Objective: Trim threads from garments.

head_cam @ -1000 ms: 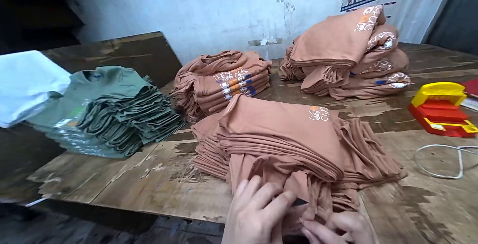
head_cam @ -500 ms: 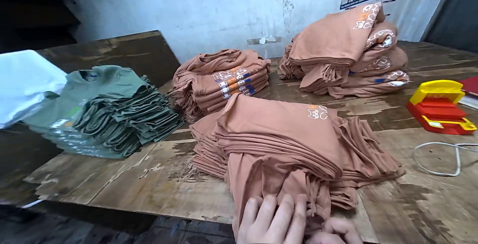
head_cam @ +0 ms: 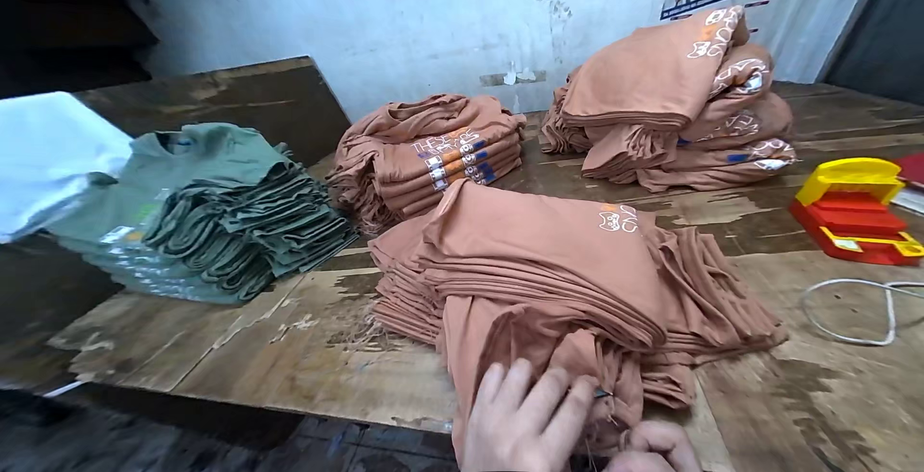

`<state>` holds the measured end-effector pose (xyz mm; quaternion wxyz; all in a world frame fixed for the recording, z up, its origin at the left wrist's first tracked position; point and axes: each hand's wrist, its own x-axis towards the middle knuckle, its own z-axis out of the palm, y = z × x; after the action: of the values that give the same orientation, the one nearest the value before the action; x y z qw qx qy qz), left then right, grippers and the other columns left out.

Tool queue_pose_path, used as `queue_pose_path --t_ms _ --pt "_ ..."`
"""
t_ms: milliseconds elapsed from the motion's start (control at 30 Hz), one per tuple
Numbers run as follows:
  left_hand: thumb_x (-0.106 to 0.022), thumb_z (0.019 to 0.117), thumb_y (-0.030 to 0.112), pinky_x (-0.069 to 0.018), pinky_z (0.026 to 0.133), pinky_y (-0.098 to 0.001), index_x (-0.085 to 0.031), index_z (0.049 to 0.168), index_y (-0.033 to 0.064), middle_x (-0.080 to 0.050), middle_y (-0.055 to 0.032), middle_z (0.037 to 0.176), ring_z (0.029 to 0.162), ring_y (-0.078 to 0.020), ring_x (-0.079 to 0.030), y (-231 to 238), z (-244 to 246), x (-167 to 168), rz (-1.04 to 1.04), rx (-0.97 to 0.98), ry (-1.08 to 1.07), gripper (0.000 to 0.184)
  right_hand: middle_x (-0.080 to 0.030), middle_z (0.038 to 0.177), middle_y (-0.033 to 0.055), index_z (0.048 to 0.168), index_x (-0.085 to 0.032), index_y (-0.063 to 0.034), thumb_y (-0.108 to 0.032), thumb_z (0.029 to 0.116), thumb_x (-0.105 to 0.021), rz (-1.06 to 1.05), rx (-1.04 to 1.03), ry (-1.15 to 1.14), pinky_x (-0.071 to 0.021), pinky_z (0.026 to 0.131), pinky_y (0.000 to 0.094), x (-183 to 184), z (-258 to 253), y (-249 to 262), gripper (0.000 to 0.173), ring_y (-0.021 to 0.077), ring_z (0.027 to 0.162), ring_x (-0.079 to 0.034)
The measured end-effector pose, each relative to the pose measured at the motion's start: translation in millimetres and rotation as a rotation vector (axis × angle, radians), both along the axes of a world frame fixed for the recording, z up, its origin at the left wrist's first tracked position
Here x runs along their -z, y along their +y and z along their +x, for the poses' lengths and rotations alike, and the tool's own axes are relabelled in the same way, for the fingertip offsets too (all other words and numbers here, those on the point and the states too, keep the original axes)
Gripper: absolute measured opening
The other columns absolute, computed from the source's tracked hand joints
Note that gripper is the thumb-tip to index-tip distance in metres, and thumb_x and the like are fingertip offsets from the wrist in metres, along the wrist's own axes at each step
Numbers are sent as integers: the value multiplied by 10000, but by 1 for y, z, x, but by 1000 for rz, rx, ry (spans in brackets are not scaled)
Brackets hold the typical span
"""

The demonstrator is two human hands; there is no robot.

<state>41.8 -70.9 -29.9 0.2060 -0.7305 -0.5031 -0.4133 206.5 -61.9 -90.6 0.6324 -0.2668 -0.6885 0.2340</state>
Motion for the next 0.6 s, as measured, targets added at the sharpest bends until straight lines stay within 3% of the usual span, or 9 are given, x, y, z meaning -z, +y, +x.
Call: queue_pose_path --t_ms 100,233,367,467,533,600 --pt "-684 972 266 -504 813 -359 -769 1121 266 -723 43 1034 946 -139 -638 -4 -21 1 -103 89 -182 172 -566 1044 -61 942 -717 -179 -249 926 -692 -66 -67 66 -487 869 156 -3 2 2 76 -4 1019 -554" --pt "-682 986 298 -451 892 -361 -760 1121 294 -715 75 1055 1003 -114 -610 -12 -43 8 -157 178 -201 155 -571 1023 -87 948 -718 -210 -278 957 -685 -136 -114 129 -502 831 148 -9 4 5 76 -18 976 -568" --pt "-658 998 286 -439 830 -353 -750 1134 303 -711 69 1051 943 -122 -599 -8 -39 18 -101 139 -121 165 -575 1018 -111 965 -732 -229 -307 967 -677 -136 -183 156 -480 837 163 -11 3 6 95 -12 980 -554" --pt "-658 995 269 -441 800 -344 -758 1115 301 -715 72 1026 903 -119 -595 -5 -38 19 -80 138 -107 160 -577 1031 -75 944 -713 -195 -323 930 -684 -63 -253 59 -473 860 183 -10 8 8 132 -1 998 -552" --pt "-651 998 290 -445 808 -353 -749 1128 302 -717 70 1046 926 -122 -603 -7 -39 16 -104 137 -120 163 -609 981 3 872 -685 -144 -375 912 -648 2 -271 -102 -474 898 251 -8 19 13 237 71 1001 -574" --pt "-667 987 381 -466 847 -379 -720 1188 275 -689 27 1061 981 -147 -611 -12 -41 12 -198 154 -135 233 -699 951 61 800 -705 -138 -430 926 -586 44 -202 -270 -458 938 385 -6 31 17 339 183 1019 -608"
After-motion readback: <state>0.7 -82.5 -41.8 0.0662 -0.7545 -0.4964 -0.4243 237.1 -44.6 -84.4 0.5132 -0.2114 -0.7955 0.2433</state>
